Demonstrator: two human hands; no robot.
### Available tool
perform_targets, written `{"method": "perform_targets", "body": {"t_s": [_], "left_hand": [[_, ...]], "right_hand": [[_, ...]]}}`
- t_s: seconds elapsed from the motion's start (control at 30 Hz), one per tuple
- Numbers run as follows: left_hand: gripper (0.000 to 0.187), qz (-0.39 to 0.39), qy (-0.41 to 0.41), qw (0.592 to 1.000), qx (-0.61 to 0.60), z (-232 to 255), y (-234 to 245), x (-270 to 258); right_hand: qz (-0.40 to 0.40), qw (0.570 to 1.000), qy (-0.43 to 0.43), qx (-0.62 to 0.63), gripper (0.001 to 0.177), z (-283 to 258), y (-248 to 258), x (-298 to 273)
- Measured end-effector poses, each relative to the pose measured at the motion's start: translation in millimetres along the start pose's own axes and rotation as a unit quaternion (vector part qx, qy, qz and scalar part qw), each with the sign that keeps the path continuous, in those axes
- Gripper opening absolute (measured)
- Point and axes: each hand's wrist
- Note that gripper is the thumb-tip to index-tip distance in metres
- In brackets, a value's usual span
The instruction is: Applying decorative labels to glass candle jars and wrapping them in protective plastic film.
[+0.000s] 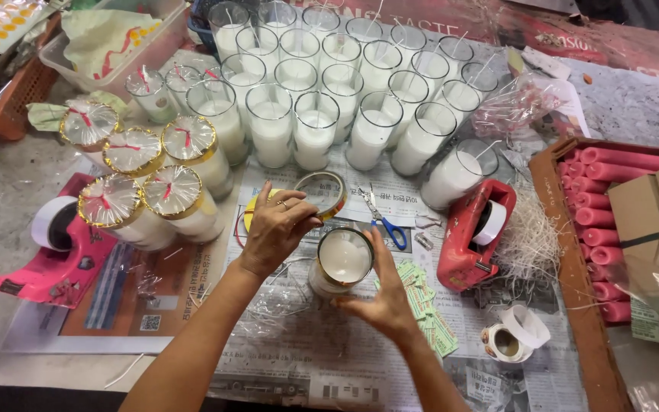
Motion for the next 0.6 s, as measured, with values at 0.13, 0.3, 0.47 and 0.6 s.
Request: {"method": "perform_targets", "body": {"t_s": [0.13,0.3,0.47,0.6], "left_hand": [[0.024,-0.042,-0.042,0.998,-0.022,6.1,9.9,5.5],[0.022,-0.036,-0.04,0.998,-0.027,4.2,9.3,5.2],[0.02,-0.039,-0.01,0.999,-0.024,17.8,23.9,-7.9],[0.016,-0.006,0.02,1.0,-0.01,28.8,18.0,-37.1]], "right_hand": [[0.099,0.989,-0.113,0.012,0.108,-38.3,-38.9,-19.8],[0.13,0.987,-0.083,0.05,0.112,-35.0,-47.8,-12.3],[0.073,0.995,-0.06,0.011,0.116,-22.3,-30.2,1.4],[0.002,0.999,0.046,0.028,0.122,30.0,-3.0,22.9]]}}
Point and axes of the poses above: each hand's wrist, its own x-axis towards the middle knuckle, its own y-axis out of the back of the hand, z = x × y, and after that the axes turned 11 degrees about -z, right-handed
